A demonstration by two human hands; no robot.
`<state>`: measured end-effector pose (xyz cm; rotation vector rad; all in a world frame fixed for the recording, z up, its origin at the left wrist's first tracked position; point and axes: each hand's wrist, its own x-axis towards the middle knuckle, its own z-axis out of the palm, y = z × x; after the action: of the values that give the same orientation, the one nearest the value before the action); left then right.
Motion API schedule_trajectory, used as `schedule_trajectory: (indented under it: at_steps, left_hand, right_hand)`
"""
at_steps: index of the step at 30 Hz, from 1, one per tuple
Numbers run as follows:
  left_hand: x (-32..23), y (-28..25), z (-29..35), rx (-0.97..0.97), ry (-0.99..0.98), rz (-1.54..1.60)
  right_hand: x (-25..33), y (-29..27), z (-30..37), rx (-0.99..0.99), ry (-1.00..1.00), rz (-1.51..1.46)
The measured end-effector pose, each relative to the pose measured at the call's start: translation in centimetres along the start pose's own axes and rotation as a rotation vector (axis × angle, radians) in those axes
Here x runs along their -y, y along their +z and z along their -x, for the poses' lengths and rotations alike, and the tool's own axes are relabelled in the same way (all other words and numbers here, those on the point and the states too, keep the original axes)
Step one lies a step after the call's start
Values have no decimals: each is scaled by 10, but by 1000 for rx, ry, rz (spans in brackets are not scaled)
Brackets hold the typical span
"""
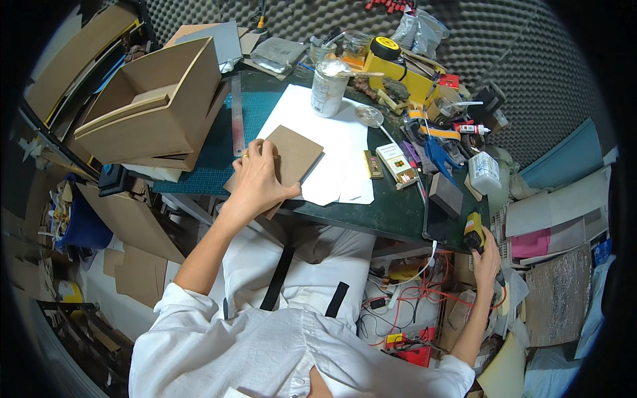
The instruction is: The person measures and cuts cardboard pieces using a table saw, then assembles them into a box shape. They use a ruler for measurements, a staple gun to join edges, and repeatedly check fit and alignment during assembly.
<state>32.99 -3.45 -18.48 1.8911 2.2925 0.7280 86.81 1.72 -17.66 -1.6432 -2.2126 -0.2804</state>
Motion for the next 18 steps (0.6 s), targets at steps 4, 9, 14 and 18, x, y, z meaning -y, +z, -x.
schedule_trajectory:
  at_steps: [4, 9, 14, 18]
  left_hand:
    - [-5, -16, -3, -125, 91, 220]
    - [-11, -17, 1, -344, 197, 539]
    - [-24, 14, 1, -529, 363, 586]
    - [-13, 28, 4, -602, 466, 611]
  right_hand:
    - [2, -3, -5, 111, 7, -161]
    - [12, -13, 3, 218, 93, -99]
    - [143, -39, -38, -13, 122, -704]
    - [293, -16, -67, 91, -255, -1090]
